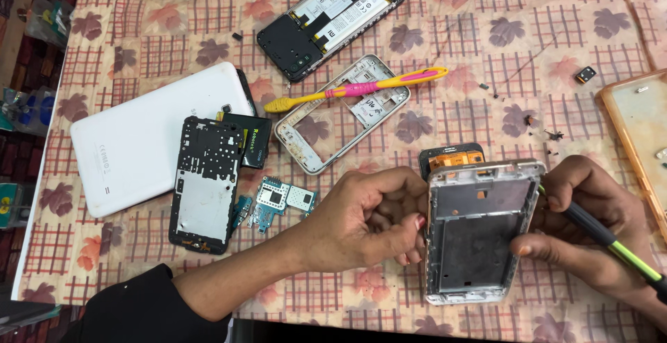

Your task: The person assembles a smartphone by placing the motherboard into the frame, connecting ribbon cables, and installing the battery. They then attach the back cover and secure it with screws.

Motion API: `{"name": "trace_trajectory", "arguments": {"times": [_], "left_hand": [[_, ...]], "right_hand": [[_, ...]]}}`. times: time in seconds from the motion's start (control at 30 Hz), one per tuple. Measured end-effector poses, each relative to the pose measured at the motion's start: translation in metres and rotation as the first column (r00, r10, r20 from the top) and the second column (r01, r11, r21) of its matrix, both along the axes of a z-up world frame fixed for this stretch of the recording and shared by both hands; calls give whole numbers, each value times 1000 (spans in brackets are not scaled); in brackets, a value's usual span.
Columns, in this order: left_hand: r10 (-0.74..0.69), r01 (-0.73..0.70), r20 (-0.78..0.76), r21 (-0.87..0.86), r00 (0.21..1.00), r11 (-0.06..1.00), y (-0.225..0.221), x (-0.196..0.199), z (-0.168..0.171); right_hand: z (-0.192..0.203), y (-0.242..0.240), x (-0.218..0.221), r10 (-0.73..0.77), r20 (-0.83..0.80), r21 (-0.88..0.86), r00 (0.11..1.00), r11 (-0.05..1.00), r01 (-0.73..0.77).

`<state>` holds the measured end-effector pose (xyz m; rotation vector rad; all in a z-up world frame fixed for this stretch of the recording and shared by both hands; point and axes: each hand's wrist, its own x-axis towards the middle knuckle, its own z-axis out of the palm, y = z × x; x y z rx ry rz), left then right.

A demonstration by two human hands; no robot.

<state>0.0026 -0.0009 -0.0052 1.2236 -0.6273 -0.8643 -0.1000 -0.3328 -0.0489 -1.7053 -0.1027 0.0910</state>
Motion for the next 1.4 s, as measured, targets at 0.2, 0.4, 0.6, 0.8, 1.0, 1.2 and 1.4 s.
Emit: {"name": "trace_trajectory", "arguments": {"times": [0.2,0.4,0.6,0.8,1.0,1.2,1.4], "left_hand": [[38,-41,-95,-30,995,999,1,2,-4],[83,-83,-54,-2,995,997,-2,5,-7],[113,-114,14,72,994,991,-5,8,-3],[99,-97,-31,63,995,993,-7,8,-3],[114,-110,-28,101,993,989,-9,9,-3],[117,-116,-11,96,993,989,-9,9,-5],[127,-119,-191,52,973,991,-7,7,-10]], "right_hand": [[5,-1,6,41,-43,331,998,943,-25],[7,2,8,-19,-97,297,995,954,47],[13,8,11,-68,-126,245,990,965,97],[19,9,16,41,-17,378,999,925,-32],[21,10,16,71,-1,414,997,908,-64],[13,2,11,79,-8,419,997,905,-69],[26,20,9,192,141,532,971,813,-238]]}}
